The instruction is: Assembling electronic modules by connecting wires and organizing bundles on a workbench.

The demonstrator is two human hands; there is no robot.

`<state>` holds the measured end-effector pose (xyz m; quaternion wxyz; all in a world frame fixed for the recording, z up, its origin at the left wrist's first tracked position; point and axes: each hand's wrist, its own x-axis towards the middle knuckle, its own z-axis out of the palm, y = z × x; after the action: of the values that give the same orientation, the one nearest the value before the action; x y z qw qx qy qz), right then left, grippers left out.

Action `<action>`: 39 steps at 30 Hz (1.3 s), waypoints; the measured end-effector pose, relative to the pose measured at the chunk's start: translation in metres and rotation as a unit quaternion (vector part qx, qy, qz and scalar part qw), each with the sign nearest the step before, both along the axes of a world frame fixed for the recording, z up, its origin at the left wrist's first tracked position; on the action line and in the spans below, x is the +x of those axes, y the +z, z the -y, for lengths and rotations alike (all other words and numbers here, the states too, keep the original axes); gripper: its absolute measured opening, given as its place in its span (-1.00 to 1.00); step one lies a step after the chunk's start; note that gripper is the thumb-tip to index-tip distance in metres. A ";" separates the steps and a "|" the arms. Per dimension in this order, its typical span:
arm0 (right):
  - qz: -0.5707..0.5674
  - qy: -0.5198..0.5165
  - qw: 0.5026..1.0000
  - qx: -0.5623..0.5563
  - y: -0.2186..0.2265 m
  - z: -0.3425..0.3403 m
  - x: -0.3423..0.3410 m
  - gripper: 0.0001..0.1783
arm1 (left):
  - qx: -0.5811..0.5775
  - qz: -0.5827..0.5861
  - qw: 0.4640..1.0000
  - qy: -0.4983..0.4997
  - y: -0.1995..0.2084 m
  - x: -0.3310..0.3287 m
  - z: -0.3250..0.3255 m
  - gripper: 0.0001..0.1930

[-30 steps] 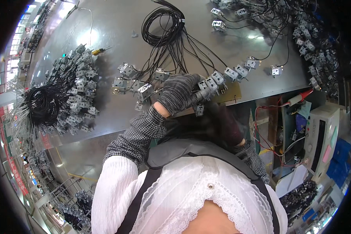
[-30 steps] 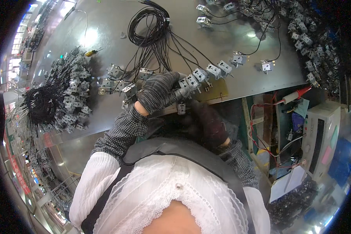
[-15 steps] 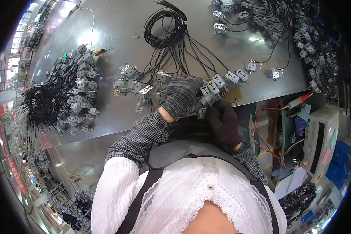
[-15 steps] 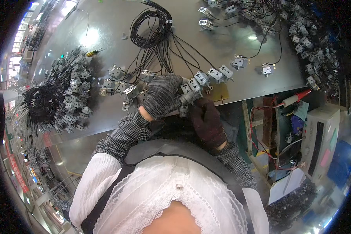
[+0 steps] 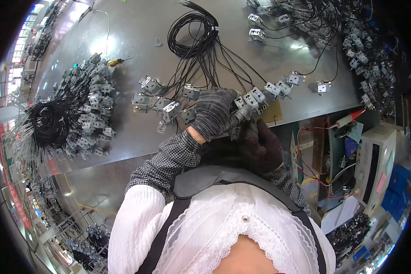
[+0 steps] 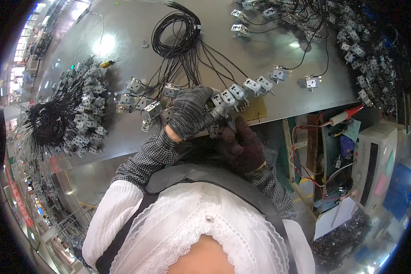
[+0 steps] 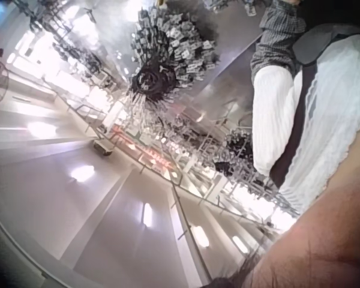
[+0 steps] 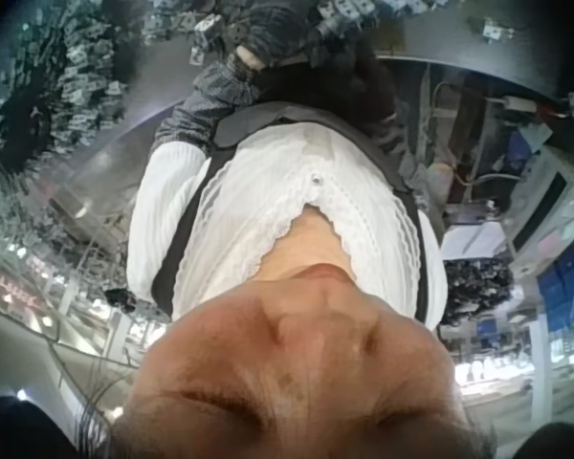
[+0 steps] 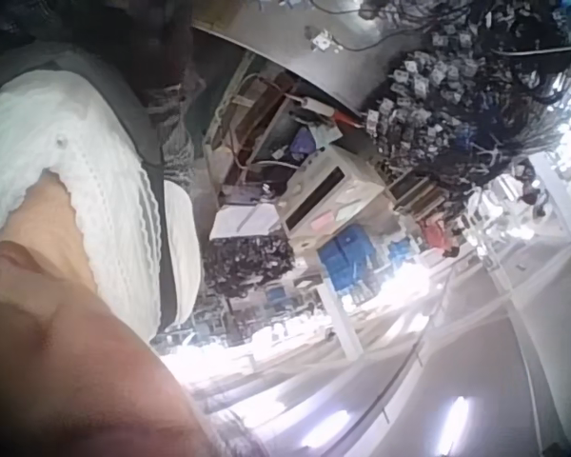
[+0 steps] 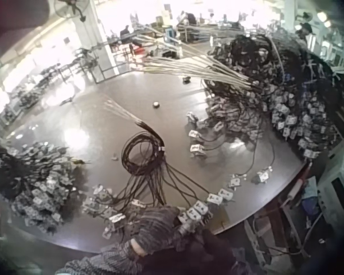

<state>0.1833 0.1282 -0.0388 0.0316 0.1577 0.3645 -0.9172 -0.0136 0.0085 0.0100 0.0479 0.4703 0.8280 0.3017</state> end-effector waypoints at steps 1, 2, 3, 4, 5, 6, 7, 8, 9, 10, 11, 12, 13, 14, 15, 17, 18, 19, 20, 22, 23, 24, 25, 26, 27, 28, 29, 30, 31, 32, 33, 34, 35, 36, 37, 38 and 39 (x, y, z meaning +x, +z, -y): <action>0.069 -0.052 0.990 -0.112 0.010 0.008 -0.009 -0.50 | -0.001 0.000 1.000 0.000 0.003 -0.001 0.000 -0.56; 0.137 -0.103 0.960 -0.221 0.020 0.011 -0.014 -0.49 | -0.005 0.029 1.000 -0.001 0.005 -0.004 0.001 -0.57; 0.138 -0.101 0.960 -0.224 0.028 0.009 -0.011 -0.49 | -0.010 0.058 0.998 0.001 0.006 -0.005 0.007 -0.57; 0.099 -0.047 0.982 -0.153 0.035 0.000 -0.010 -0.49 | 0.014 0.099 0.995 0.001 0.004 -0.009 0.011 -0.58; 0.060 0.006 0.995 -0.080 0.042 -0.005 -0.011 -0.48 | 0.015 0.097 0.995 0.003 0.002 -0.013 0.012 -0.58; 0.061 0.006 0.995 -0.080 0.049 -0.007 -0.011 -0.48 | 0.014 0.104 0.994 -0.011 0.001 -0.014 0.012 -0.60; 0.063 -0.002 0.997 -0.034 0.056 -0.008 -0.014 -0.49 | 0.013 0.111 0.993 -0.024 0.002 -0.014 0.011 -0.61; 0.064 -0.008 0.998 0.013 0.058 -0.010 -0.016 -0.49 | 0.002 0.110 0.994 -0.027 0.004 -0.010 0.012 -0.59; 0.063 -0.010 0.998 0.013 0.053 -0.013 -0.021 -0.49 | 0.002 0.110 0.994 -0.028 0.005 -0.008 0.010 -0.59; 0.009 -0.007 0.988 0.151 0.043 -0.019 -0.029 -0.51 | 0.038 0.190 0.981 0.006 0.006 -0.006 0.008 -0.51; -0.045 -0.004 0.957 0.286 0.035 -0.025 -0.035 -0.53 | 0.074 0.269 0.960 0.040 0.006 -0.005 0.007 -0.42; -0.048 0.000 0.958 0.284 0.030 -0.033 -0.042 -0.53 | 0.073 0.267 0.960 0.044 0.004 -0.008 0.012 -0.42; -0.054 -0.035 0.909 0.412 0.027 -0.044 -0.047 -0.55 | 0.080 0.186 0.979 -0.013 0.001 -0.016 0.019 -0.36; -0.058 -0.069 0.842 0.532 0.024 -0.052 -0.052 -0.57 | 0.086 0.104 0.988 -0.070 0.000 -0.023 0.027 -0.30; -0.054 -0.071 0.842 0.532 0.019 -0.057 -0.056 -0.57 | -0.045 0.086 0.991 -0.089 0.026 -0.022 0.032 -0.25; -0.003 -0.145 0.944 0.297 0.018 -0.060 -0.061 -0.57 | -0.062 0.006 0.990 -0.125 0.033 -0.023 0.040 -0.23; -0.003 -0.144 0.945 0.295 0.020 -0.058 -0.065 -0.57 | -0.082 -0.070 0.982 -0.158 0.033 -0.024 0.042 -0.20; 0.005 -0.134 0.943 0.306 0.025 -0.056 -0.069 -0.56 | -0.075 -0.054 0.985 -0.146 0.027 -0.026 0.044 -0.19; 0.013 -0.124 0.940 0.316 0.027 -0.055 -0.071 -0.56 | -0.077 -0.053 0.985 -0.144 0.021 -0.026 0.044 -0.19; -0.007 -0.127 0.940 0.317 0.017 -0.053 -0.070 -0.56 | -0.065 -0.070 0.990 -0.107 0.011 -0.022 0.036 -0.26; -0.028 -0.130 0.939 0.318 0.013 -0.052 -0.070 -0.56 | -0.064 -0.070 0.990 -0.107 0.009 -0.021 0.034 -0.26; -0.027 -0.129 0.939 0.318 0.011 -0.052 -0.068 -0.56 | -0.098 -0.078 0.988 -0.095 0.008 -0.020 0.032 -0.28; -0.021 -0.130 0.938 0.321 0.009 -0.053 -0.067 -0.56 | -0.132 -0.087 0.984 -0.082 0.007 -0.019 0.031 -0.30; -0.016 -0.130 0.937 0.324 0.009 -0.053 -0.066 -0.57 | -0.133 -0.086 0.984 -0.081 0.009 -0.018 0.031 -0.30; -0.015 -0.131 0.937 0.324 0.011 -0.052 -0.066 -0.57 | -0.139 -0.056 0.985 -0.079 0.017 -0.015 0.029 -0.29; -0.020 -0.132 0.925 0.355 0.015 -0.051 -0.068 -0.62 | -0.146 -0.027 0.986 -0.077 0.021 -0.013 0.028 -0.27; -0.026 -0.133 0.912 0.386 0.018 -0.050 -0.069 -0.65 | -0.146 -0.026 0.986 -0.079 0.020 -0.009 0.028 -0.27; -0.025 -0.135 0.912 0.386 0.017 -0.050 -0.068 -0.65 | -0.113 -0.096 0.985 -0.090 0.019 -0.005 0.027 -0.27; -0.015 -0.129 0.920 0.370 0.016 -0.050 -0.068 -0.62 | -0.079 -0.166 0.978 -0.101 0.019 -0.001 0.025 -0.25; -0.005 -0.122 0.927 0.354 0.015 -0.051 -0.067 -0.56 | -0.078 -0.166 0.978 -0.103 0.019 0.005 0.022 -0.25; -0.005 -0.121 0.928 0.353 0.023 -0.047 -0.068 -0.56 | -0.048 -0.150 0.983 -0.095 0.020 0.012 0.018 -0.25; -0.019 -0.119 0.945 0.305 0.038 -0.042 -0.071 -0.55 | -0.016 -0.134 0.987 -0.086 0.019 0.017 0.014 -0.25; -0.034 -0.116 0.959 0.255 0.046 -0.039 -0.073 -0.54 | -0.016 -0.133 0.987 -0.084 0.012 0.021 0.010 -0.25; -0.035 -0.114 0.960 0.255 0.041 -0.040 -0.074 -0.54 | -0.084 -0.146 0.983 -0.076 0.003 0.025 0.008 -0.28; -0.030 -0.121 0.962 0.245 0.030 -0.044 -0.073 -0.56 | -0.150 -0.157 0.974 -0.072 0.002 0.027 0.003 -0.30; -0.026 -0.129 0.963 0.234 0.022 -0.048 -0.073 -0.58 | -0.149 -0.156 0.974 -0.073 0.003 0.026 0.002 -0.30; -0.024 -0.129 0.963 0.234 0.020 -0.051 -0.072 -0.58 | -0.157 -0.156 0.974 -0.054 0.015 0.023 -0.001 -0.34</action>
<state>0.1114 0.1792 -0.0191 -0.1340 0.1842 0.5461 -0.8061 0.0098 0.0098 0.0248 0.0074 0.5420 0.8358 0.0876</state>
